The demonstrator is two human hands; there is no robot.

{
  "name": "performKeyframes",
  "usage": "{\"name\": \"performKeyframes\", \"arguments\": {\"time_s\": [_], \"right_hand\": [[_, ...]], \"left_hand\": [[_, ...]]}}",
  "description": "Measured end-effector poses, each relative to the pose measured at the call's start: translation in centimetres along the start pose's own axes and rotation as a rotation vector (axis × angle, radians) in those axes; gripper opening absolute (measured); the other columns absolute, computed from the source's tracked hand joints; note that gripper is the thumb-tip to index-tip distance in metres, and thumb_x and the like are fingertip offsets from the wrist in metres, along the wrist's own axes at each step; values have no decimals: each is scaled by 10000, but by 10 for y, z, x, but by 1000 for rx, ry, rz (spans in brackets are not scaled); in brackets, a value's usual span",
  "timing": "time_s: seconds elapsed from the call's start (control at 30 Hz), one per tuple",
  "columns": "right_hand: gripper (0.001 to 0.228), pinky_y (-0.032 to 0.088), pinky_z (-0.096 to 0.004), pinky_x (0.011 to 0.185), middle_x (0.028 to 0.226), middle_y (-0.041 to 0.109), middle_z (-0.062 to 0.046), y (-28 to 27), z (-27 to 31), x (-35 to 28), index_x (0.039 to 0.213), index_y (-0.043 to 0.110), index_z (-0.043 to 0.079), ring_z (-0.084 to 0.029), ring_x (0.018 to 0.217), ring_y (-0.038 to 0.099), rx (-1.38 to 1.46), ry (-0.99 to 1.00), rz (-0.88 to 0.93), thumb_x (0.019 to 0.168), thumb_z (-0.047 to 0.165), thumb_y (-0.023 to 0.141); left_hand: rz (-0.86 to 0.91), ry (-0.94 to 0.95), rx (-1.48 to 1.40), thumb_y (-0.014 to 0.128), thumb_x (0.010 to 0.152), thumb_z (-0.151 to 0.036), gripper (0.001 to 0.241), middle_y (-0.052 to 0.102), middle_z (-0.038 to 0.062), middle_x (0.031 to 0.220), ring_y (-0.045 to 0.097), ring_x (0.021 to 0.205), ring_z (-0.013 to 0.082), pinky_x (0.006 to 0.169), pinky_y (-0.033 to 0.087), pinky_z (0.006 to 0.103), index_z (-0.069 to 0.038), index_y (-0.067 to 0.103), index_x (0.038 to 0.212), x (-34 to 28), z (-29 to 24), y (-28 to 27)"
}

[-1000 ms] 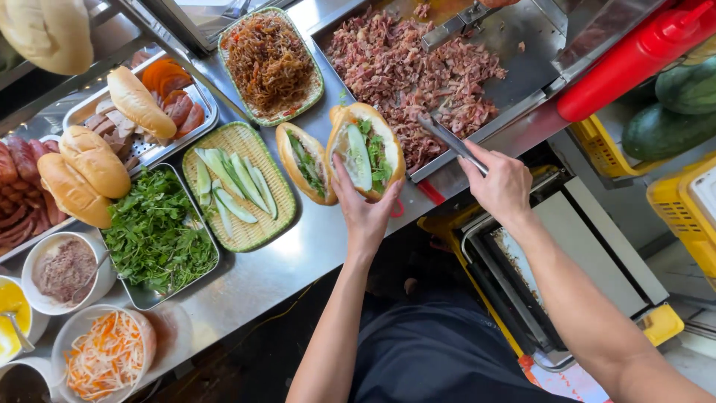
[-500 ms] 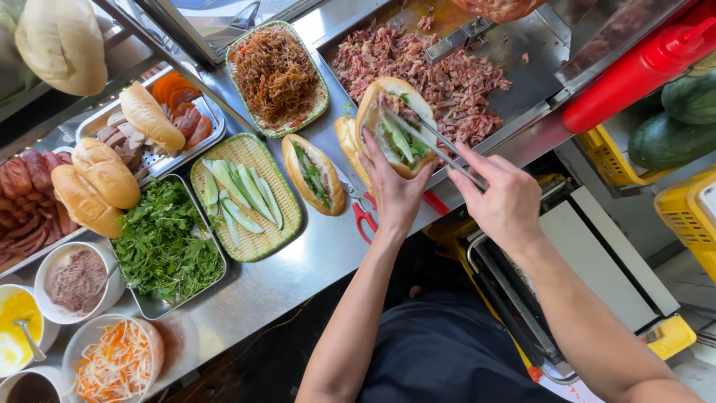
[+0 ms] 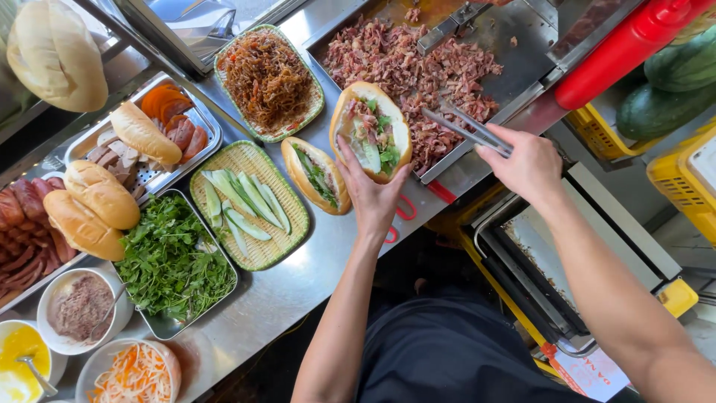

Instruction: Preparing and assembling multiple Vietnamese banh mi sandwiches with various ingredients and using a panini press.

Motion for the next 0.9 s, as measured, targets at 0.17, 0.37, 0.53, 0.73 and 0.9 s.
{"name": "performKeyframes", "arguments": {"time_s": [0.17, 0.37, 0.53, 0.73, 0.9], "right_hand": [[322, 418, -355, 383, 617, 703, -117, 24, -2, 17, 1256, 798, 140, -200, 381, 492, -6, -232, -117, 947, 219, 763], [379, 420, -270, 523, 734, 732, -36, -53, 20, -19, 1324, 746, 113, -128, 541, 535, 327, -102, -11, 963, 226, 762], [373, 465, -304, 527, 811, 758, -108, -76, 43, -46, 1254, 755, 57, -178, 554, 577, 302, -243, 0, 894, 150, 781], [405, 405, -283, 485, 769, 667, -55, -85, 52, -57, 1227, 774, 59, -160, 521, 466, 262, -410, -73, 825, 70, 823], [349, 500, -335, 522, 811, 713, -15, -60, 39, -49, 1244, 784, 263, -188, 611, 644, 257, -488, -80, 896, 234, 797]], "left_hand": [[-19, -32, 8, 909, 686, -306, 1248, 411, 358, 1508, 408, 1384, 502, 1102, 425, 540, -41, 112, 1608, -8, -2, 5], [-13, -74, 79, 926, 661, -245, 1284, 351, 398, 1451, 542, 1240, 499, 947, 570, 555, 7, 87, 1599, 14, 1, 33], [-4, -92, 11, 901, 685, -221, 1273, 315, 358, 1468, 539, 1232, 488, 977, 549, 560, -1, 48, 1604, 24, -21, 55], [-23, -93, -29, 851, 669, -120, 1219, 364, 329, 1412, 567, 1187, 443, 985, 543, 476, 44, 70, 1591, 19, -48, 45], [-135, -127, -202, 935, 609, -58, 1341, 263, 406, 1488, 394, 1340, 629, 952, 535, 645, -90, 87, 1647, 10, -44, 41]]}}
Point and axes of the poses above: each hand's wrist, its own x-axis towards the middle knuckle, its own y-axis out of the palm, z = x × y, the point moved 3 cm from there along x, towards the middle knuckle
